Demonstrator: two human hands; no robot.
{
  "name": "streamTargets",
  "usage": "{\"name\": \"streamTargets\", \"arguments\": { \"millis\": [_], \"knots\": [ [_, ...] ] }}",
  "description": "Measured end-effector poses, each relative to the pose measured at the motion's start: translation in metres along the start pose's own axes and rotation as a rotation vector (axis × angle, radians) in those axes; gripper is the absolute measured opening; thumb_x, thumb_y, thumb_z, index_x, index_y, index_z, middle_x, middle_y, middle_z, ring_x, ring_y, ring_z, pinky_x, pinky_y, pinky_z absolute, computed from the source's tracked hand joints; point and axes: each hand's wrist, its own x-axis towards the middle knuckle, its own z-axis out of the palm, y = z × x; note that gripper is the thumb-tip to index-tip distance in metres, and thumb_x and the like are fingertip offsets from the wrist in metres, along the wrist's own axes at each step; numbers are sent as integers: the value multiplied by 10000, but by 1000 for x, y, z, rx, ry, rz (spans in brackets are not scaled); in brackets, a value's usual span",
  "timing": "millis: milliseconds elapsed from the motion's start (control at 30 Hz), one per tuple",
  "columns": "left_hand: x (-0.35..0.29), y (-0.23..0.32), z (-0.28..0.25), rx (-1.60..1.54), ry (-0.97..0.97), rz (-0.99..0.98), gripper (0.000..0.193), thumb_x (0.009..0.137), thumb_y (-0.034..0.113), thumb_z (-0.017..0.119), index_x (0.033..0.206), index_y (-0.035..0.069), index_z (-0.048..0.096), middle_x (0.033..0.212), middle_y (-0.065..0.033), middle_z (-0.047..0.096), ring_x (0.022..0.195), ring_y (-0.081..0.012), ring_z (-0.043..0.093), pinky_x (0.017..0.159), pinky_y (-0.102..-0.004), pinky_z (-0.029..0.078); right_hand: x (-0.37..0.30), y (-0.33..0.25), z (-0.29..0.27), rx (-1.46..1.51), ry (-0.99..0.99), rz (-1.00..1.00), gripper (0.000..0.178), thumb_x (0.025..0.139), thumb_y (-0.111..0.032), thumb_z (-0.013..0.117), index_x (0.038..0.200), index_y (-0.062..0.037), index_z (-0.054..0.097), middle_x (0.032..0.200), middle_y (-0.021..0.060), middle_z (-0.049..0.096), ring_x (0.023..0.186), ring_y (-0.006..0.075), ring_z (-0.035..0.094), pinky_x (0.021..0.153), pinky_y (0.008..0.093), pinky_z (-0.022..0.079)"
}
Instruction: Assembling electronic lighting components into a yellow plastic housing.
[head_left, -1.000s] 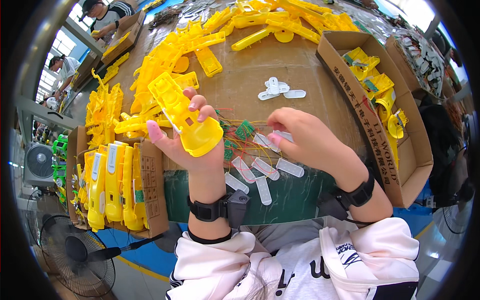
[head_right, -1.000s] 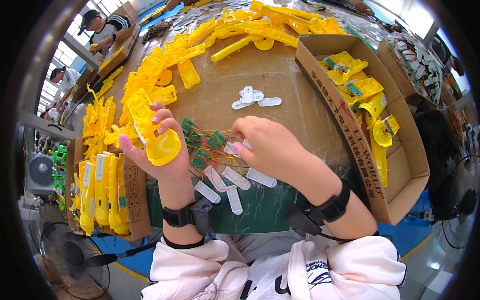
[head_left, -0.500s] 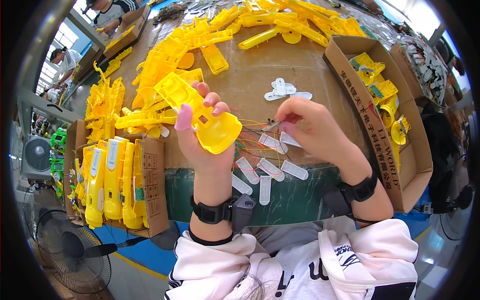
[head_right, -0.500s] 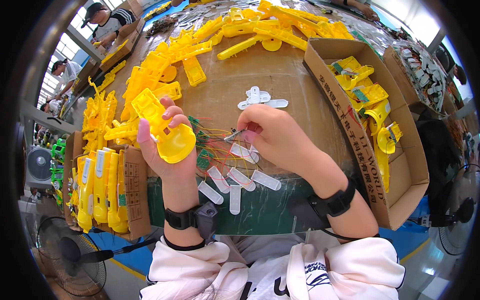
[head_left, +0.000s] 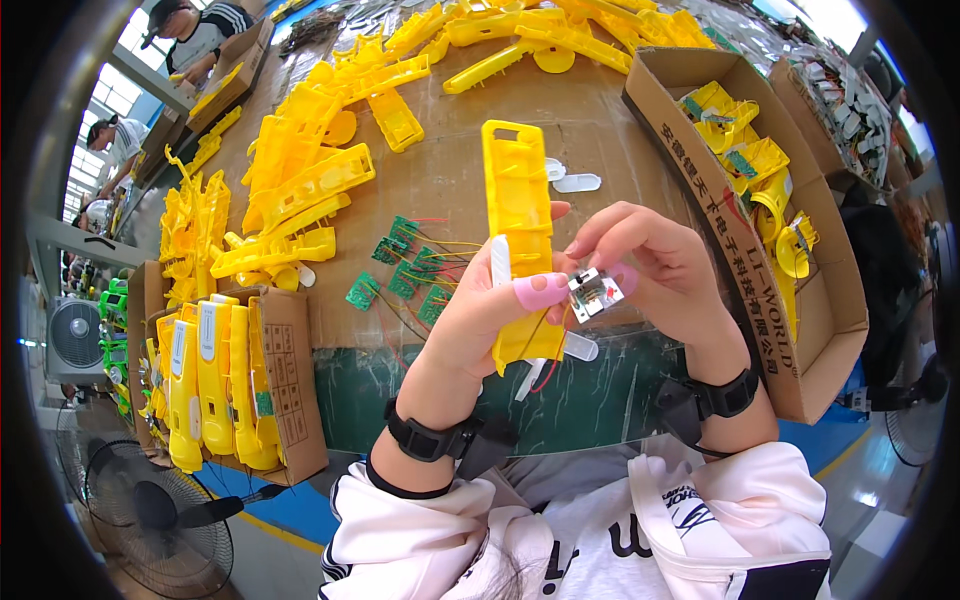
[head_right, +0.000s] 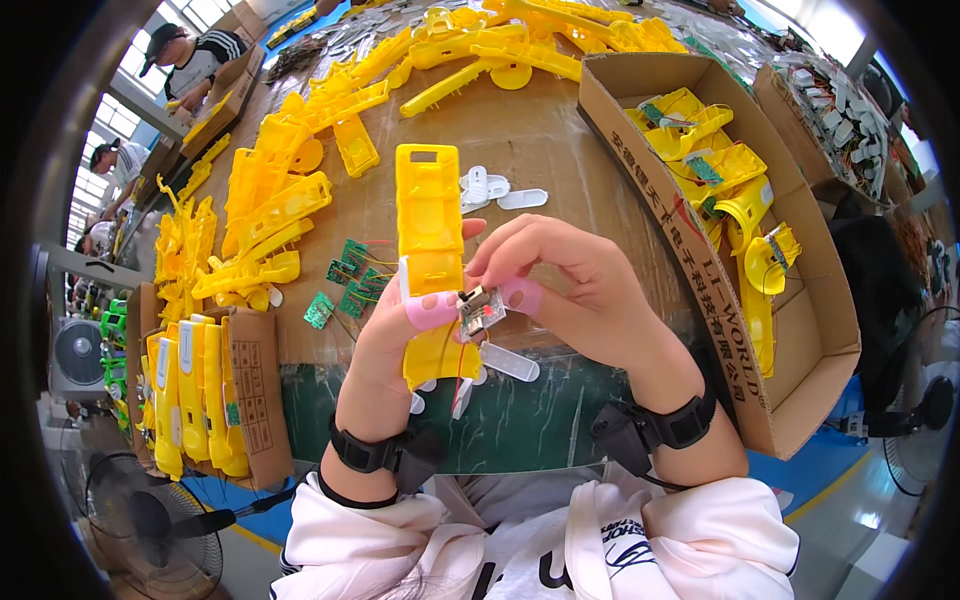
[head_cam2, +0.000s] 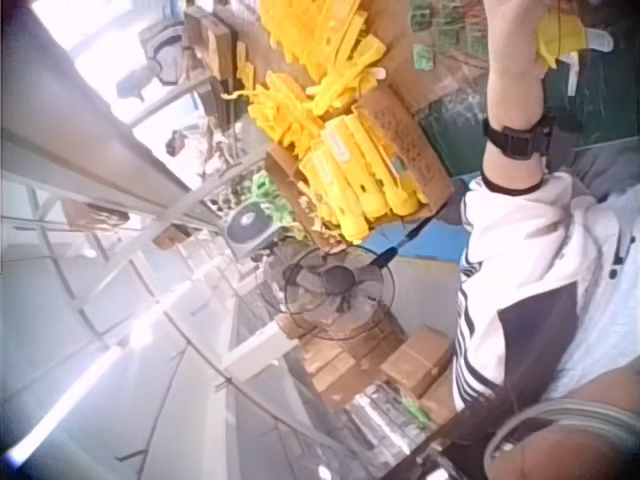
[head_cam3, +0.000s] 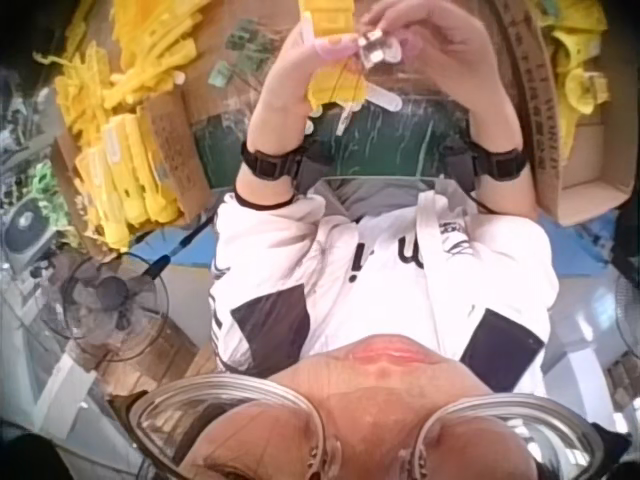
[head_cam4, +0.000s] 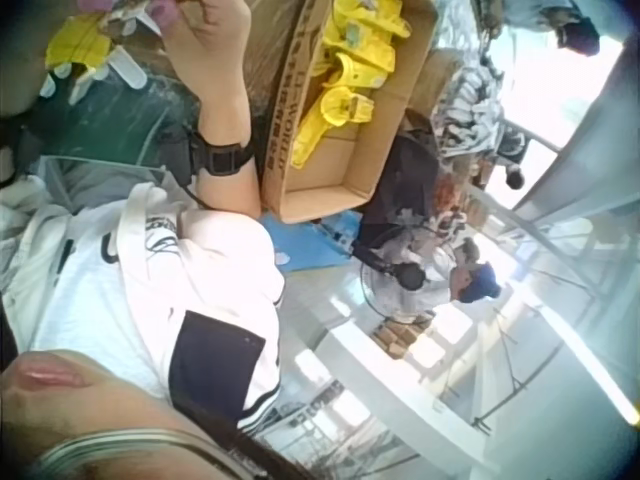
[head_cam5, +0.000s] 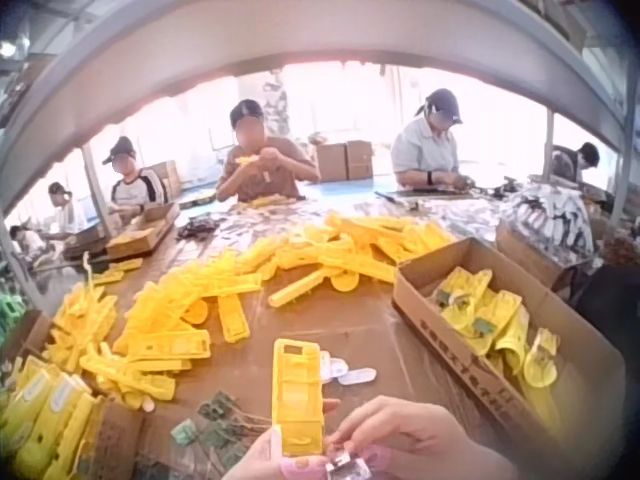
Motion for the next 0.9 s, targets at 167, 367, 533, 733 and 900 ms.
{"name": "streamTargets", "arguments": {
  "millis": [167, 367, 533, 733, 900],
  "knots": [
    [2, -11, -2, 3, 179, 114, 624, 706, 104, 642, 1236, 60, 316, 829, -46, 529, 733, -116, 553, 657, -271, 482, -3, 3, 10, -22, 240, 158, 190, 835, -54, 539, 1022, -20, 540, 977, 73, 568, 876, 111, 534, 779, 232, 433],
    [6, -23, -1, 182, 316, 411, 539, 750, -12, 604, 1198, 68, 315, 864, -35, 532, 752, -92, 548, 660, -230, 472, -5, -6, 22, 216, 517, 274, 242, 841, -82, 563, 1063, 0, 512, 963, 75, 572, 867, 97, 548, 778, 219, 440],
    [7, -26, 0, 288, 375, 456, 554, 739, -14, 619, 1192, 57, 309, 852, -36, 539, 754, -86, 541, 663, -219, 458, -4, 0, 27, 144, 491, 248, 245, 816, -53, 588, 1035, 28, 511, 928, 89, 582, 867, 101, 555, 771, 214, 454],
    [6, -28, 4, 361, 367, 497, 551, 737, -11, 618, 1185, 57, 306, 841, -34, 548, 762, -88, 539, 676, -213, 444, -6, 4, 26, 100, 534, 199, 228, 818, -9, 560, 1039, 14, 509, 947, 98, 592, 859, 108, 570, 774, 219, 456],
    [6, -32, 3, 322, 387, 468, 539, 744, -1, 613, 1183, 64, 306, 835, -36, 546, 760, -102, 551, 663, -233, 458, -4, 1, 24, 113, 552, 187, 240, 814, 8, 555, 1048, 7, 499, 914, 94, 601, 873, 122, 577, 777, 231, 463]
  ]
}}
